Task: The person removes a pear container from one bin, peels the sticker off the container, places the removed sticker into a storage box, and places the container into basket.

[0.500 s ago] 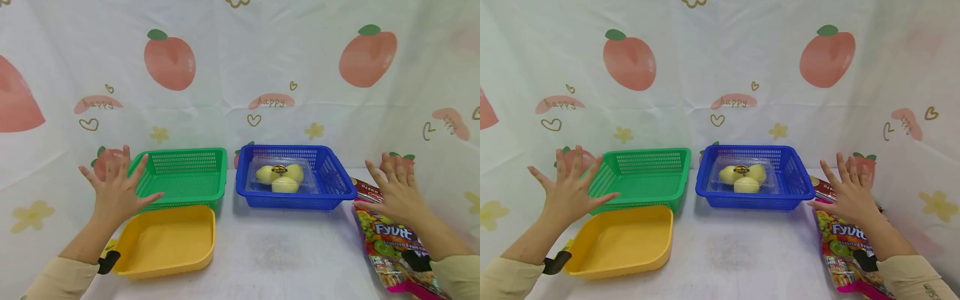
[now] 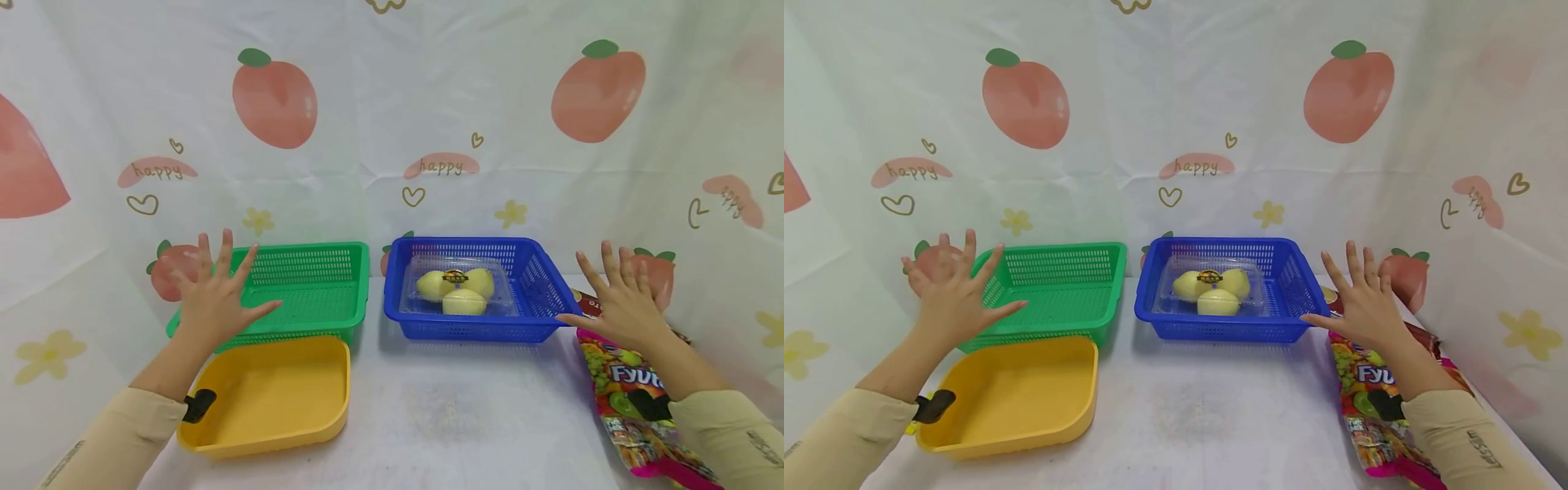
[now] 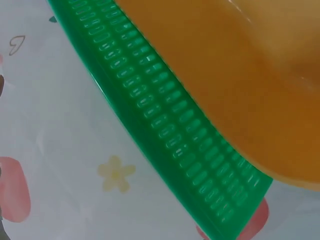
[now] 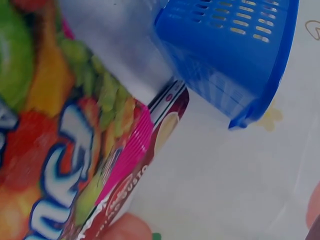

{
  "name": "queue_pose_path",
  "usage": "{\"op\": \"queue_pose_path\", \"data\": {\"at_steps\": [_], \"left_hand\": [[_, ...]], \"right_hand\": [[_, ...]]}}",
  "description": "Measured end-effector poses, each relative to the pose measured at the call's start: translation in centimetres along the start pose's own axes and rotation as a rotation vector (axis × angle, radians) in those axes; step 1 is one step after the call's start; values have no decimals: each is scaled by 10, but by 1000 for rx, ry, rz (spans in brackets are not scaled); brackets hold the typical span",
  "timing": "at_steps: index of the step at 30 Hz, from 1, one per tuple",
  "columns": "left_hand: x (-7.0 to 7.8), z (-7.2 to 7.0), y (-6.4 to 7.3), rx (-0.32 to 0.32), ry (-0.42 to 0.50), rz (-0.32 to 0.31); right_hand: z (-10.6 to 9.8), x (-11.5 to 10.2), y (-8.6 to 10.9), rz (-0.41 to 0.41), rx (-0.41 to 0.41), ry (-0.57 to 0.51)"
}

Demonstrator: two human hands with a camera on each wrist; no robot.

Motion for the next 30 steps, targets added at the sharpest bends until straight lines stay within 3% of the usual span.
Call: {"op": "queue_pose_path", "data": {"at_steps": [5,11,16,25,30], "left_hand": [[5,13,-9,-59,-13,5],[20,28,-21,-87,142,6],[33,42,-33,-163,225,-39],[76,72,-49,-338,423,-100],[101,86,-57,-418,538,-150]], "right_hand": [[5,-6,-9,-11,11,-10],[16,-14,-22,3,-10,-65],[23,-19,-35,36,-39,-108],[40,-25,-58,118,-137,-175],[46,-31,-70,125,-179,-183]]}}
Point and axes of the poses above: each hand's wrist, its own y-axis away from the middle knuckle, its own z-axis out of the palm, x = y × z, the point moved 7 cm from there along -y, towards the middle knuckle, and after that the axes turned 10 degrees about x, right-handed, at the moved point
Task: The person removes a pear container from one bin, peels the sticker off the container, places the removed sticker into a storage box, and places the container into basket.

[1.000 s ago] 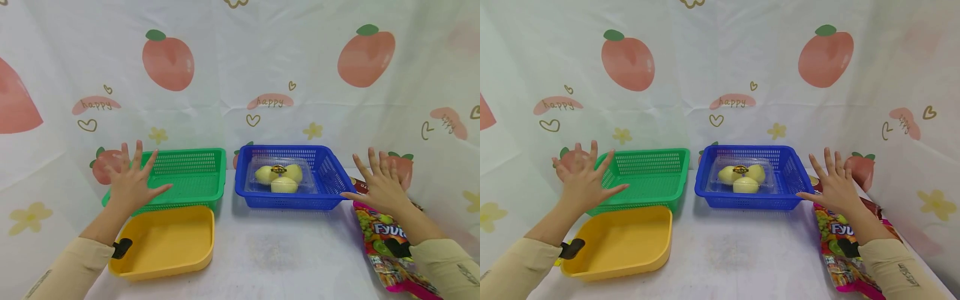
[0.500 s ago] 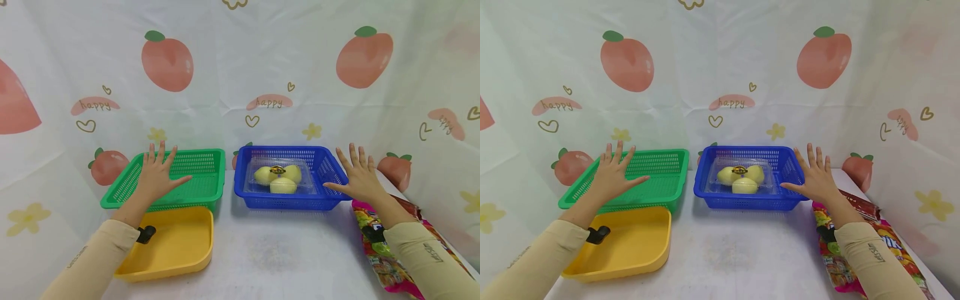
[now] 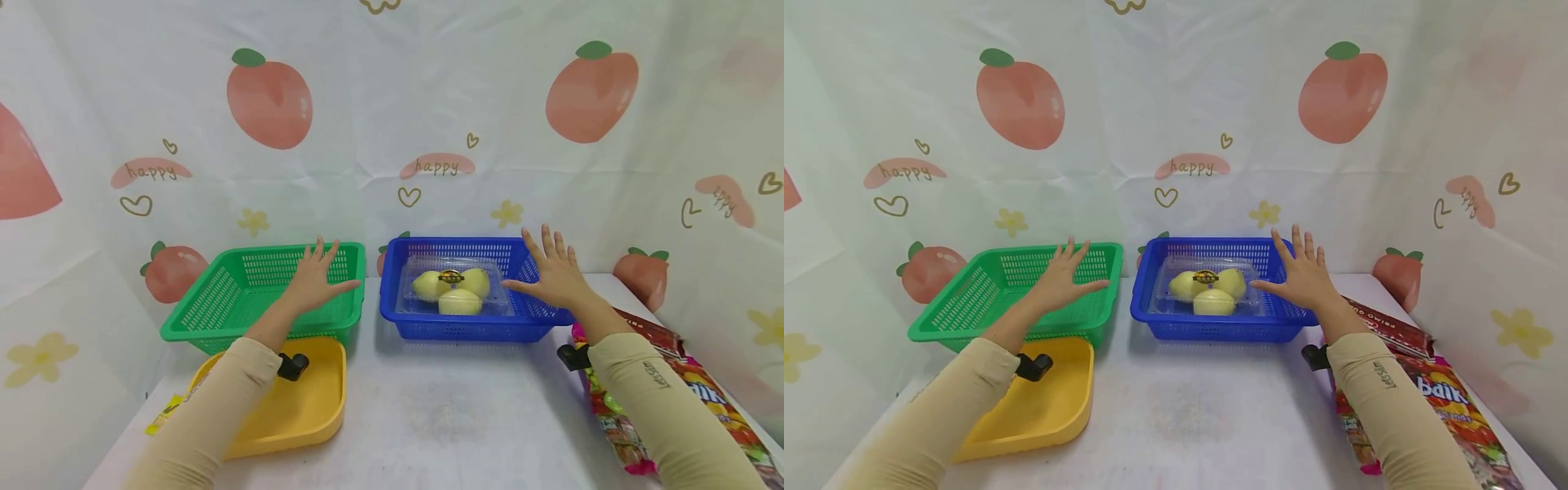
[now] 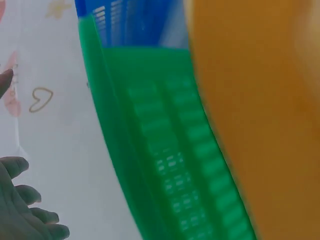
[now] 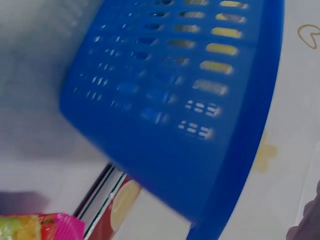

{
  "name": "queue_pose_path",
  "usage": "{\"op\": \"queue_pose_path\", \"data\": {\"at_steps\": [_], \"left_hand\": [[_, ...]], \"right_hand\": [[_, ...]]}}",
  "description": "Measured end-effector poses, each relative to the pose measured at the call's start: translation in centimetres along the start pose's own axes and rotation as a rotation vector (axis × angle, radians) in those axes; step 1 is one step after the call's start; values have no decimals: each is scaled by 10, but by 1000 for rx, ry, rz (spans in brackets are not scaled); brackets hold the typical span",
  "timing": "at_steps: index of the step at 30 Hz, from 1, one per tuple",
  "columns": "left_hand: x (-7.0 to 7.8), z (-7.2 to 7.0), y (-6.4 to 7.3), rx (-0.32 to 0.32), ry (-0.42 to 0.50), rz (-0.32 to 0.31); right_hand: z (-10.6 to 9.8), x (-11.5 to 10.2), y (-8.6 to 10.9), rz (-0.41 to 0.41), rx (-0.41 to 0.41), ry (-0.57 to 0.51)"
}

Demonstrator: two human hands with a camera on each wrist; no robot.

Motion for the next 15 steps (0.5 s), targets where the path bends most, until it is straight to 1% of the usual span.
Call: {"op": "queue_pose_path", "data": {"at_steps": [2,5,7,10,13,15], "left_hand": [[5,8,-5,-21,40,-22],[12,18,-12,-44,88,-43],[17,25,-15,-60,115,-47],[24,36,-17,-89,155,-54],[33,44,-17,-109,230,-85],[39,49,-17,-121,282,-90]], "right_hand": [[2,-2,-5,9,-13,-8],[6,-3,-12,44,-43,-41],[11,-3,-17,83,-80,-101],[19,-4,-24,150,-150,-221],[26,-3,-29,207,-219,-322],[30,-3,-31,231,-258,-366]]}}
Point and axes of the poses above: each hand's wrist, its own y-axis away from the middle knuckle, its own z-axis out of the palm, x = y × z, the point moved 7 cm from there along -y, towards the middle knuckle, and after that the axes turned 10 degrees about x, right-handed, at the moved point
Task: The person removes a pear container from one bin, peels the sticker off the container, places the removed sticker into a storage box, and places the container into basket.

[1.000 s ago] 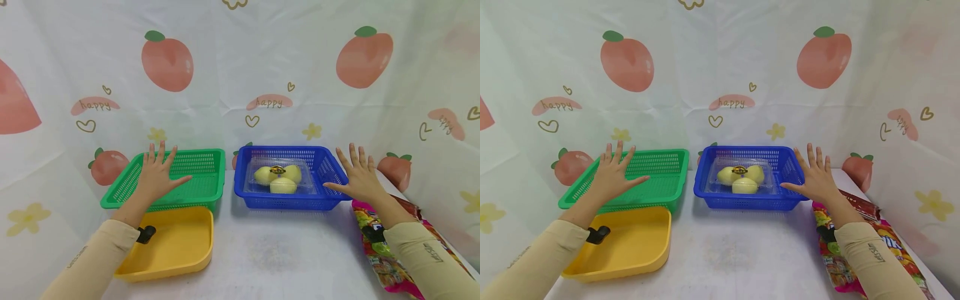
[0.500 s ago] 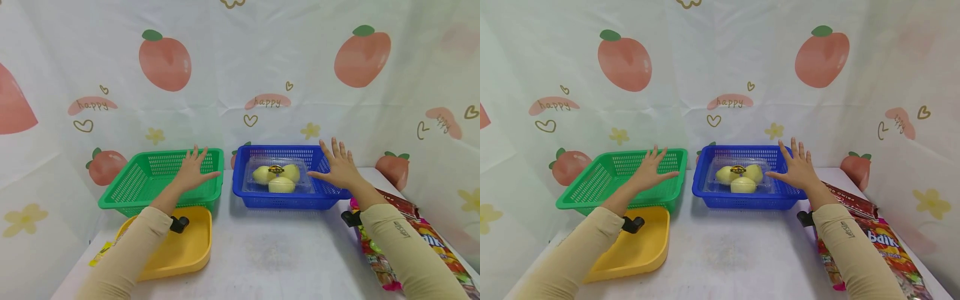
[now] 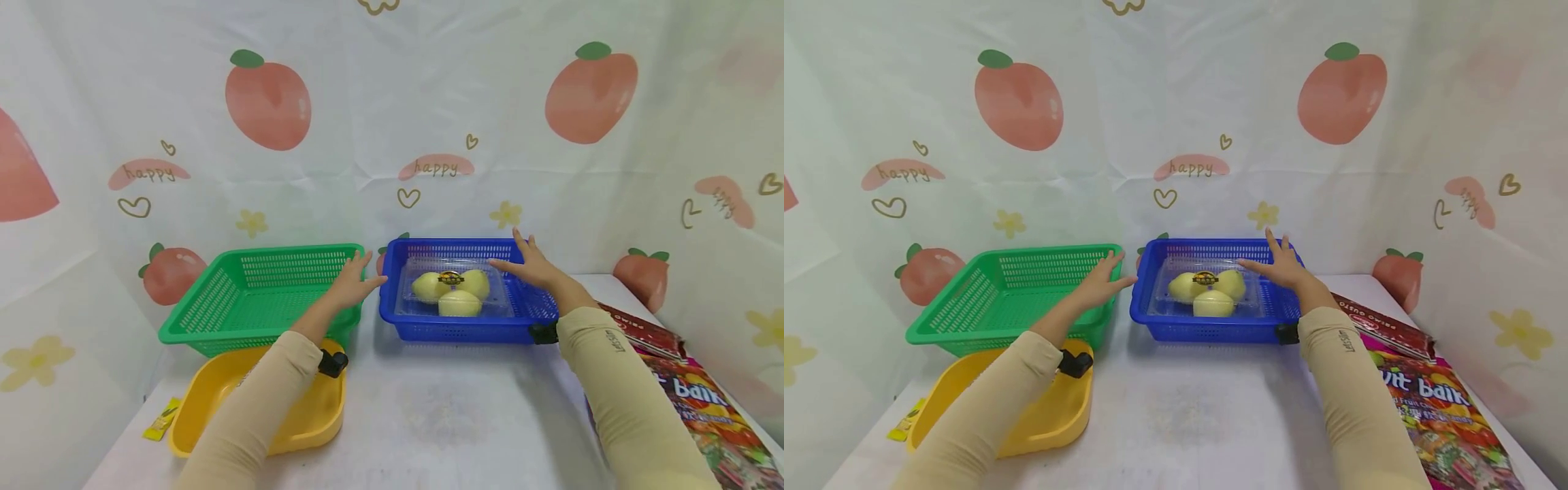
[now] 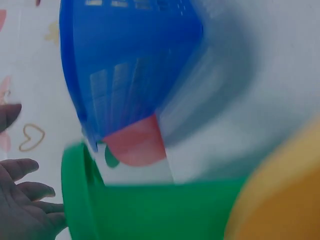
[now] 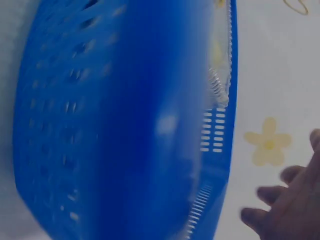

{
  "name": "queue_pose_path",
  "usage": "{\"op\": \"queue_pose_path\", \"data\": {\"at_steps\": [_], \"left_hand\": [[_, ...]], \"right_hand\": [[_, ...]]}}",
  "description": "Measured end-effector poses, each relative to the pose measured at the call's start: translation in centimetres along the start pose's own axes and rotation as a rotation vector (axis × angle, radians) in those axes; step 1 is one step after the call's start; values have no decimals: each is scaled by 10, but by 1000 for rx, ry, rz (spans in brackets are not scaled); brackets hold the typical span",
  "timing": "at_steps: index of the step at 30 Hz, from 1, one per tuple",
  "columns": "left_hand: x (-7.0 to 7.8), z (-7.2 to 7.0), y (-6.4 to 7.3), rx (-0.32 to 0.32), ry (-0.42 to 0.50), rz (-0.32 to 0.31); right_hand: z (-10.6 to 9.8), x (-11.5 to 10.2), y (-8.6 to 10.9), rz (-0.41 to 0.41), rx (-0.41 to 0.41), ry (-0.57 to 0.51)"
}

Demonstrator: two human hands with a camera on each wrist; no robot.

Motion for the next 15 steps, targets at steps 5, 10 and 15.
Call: {"op": "queue_pose_path", "data": {"at_steps": [5,10,15], "left_hand": [[9,16,-1,-31,127,4],[10,32,-5,-2,290,-93],[8,42,-5,42,386,-191]], "right_hand": [[8,-1,-4,53,-105,-118],[20,0,-6,114,-224,-256],[39,8,-7,187,-368,-357]]}}
Point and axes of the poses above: each hand's wrist, its own y-axis away from the middle knuckle, its own z-axis out of the palm, x = y × z, the point moved 7 cm from there along -y, towards the middle knuckle, and after that the axes turned 10 degrees about x, right-handed, at the moved point
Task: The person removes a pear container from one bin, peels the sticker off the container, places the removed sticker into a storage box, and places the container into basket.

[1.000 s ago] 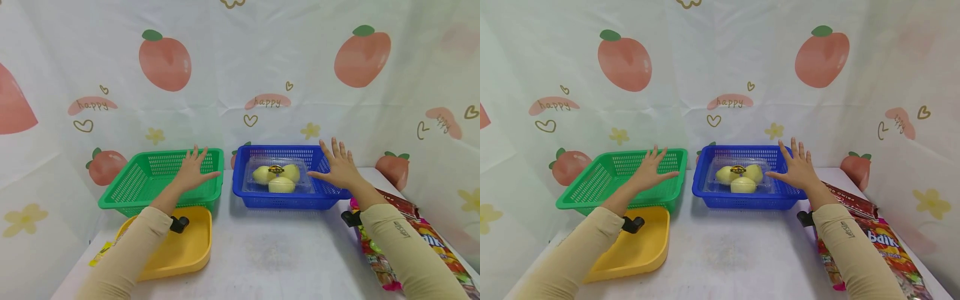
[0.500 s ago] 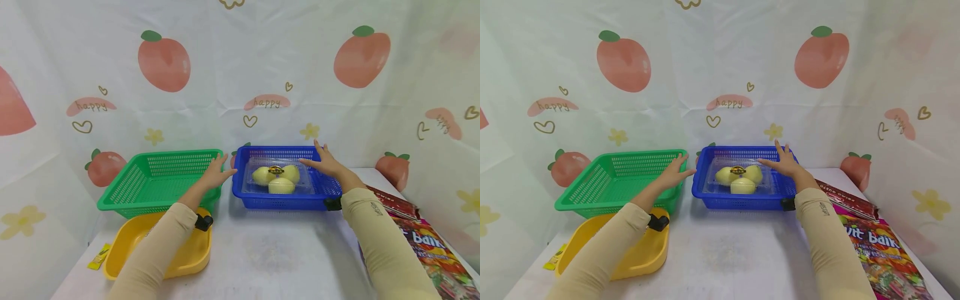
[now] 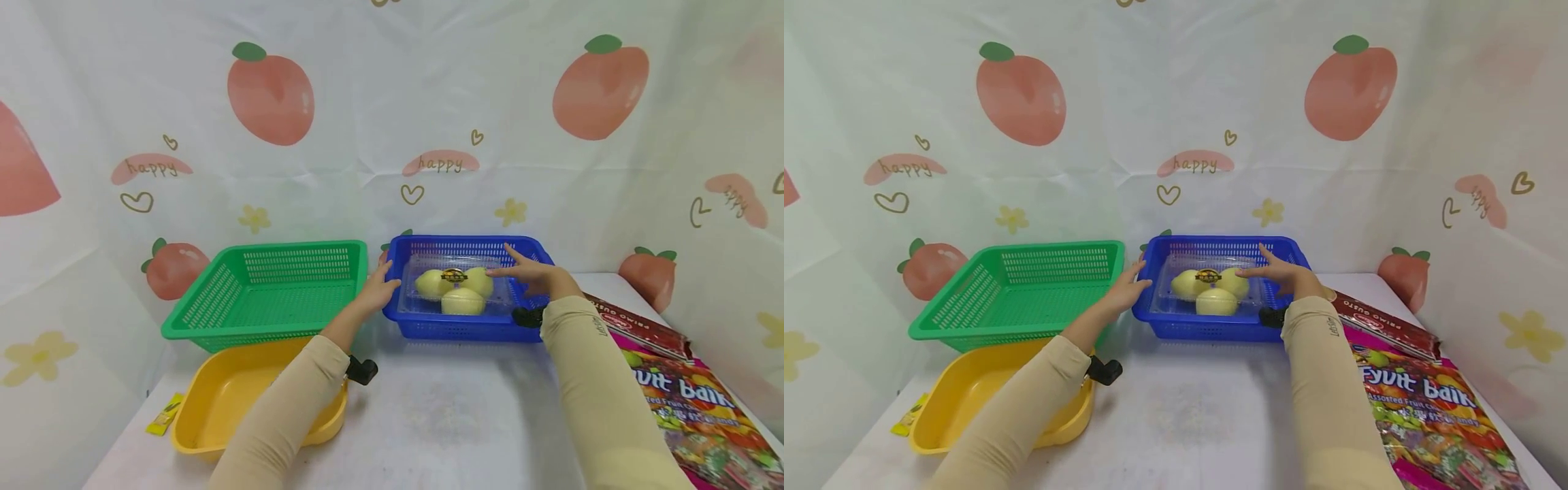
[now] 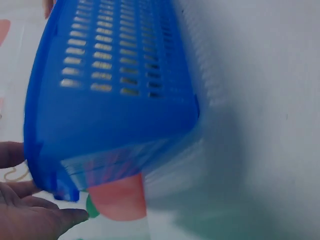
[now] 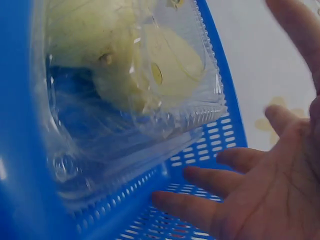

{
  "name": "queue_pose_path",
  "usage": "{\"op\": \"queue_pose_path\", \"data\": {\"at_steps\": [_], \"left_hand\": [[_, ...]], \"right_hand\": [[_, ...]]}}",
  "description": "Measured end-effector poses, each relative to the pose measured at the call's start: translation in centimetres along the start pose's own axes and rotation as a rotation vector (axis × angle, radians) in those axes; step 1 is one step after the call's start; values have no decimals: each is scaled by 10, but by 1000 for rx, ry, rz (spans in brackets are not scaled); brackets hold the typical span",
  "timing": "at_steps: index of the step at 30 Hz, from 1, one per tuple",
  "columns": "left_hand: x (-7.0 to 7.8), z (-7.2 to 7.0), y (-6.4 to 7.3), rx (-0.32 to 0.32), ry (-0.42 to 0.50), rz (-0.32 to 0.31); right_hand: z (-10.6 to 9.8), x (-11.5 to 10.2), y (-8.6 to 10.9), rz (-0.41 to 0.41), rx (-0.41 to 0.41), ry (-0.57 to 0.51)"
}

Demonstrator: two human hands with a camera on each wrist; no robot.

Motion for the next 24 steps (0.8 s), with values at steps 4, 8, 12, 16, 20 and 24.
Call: {"op": "queue_pose_path", "data": {"at_steps": [4,8,12,16,20,24], "left_hand": [[-6,7,1,10,60,-45],[-8,14,0,21,98,-49],[-11,16,-1,68,81,-26],[-13,15,-1,106,63,-9],[-14,16,0,112,55,8],[-12,17,2,108,50,26]], "right_hand": [[9,5,-5,17,-96,-44],[14,8,-6,7,-155,-56],[14,13,-7,0,-152,-53],[15,17,-8,-16,-142,-41],[17,22,-12,-32,-123,-80],[19,28,-16,-49,-101,-147]]}}
Point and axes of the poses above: each hand's wrist, its own y-axis away from the middle knuckle, its own z-axis out of the palm, x = y × z, the point moved 7 cm from there along -y, towards the middle knuckle, and after that the axes turned 10 degrees about x, right-handed, at the moved point
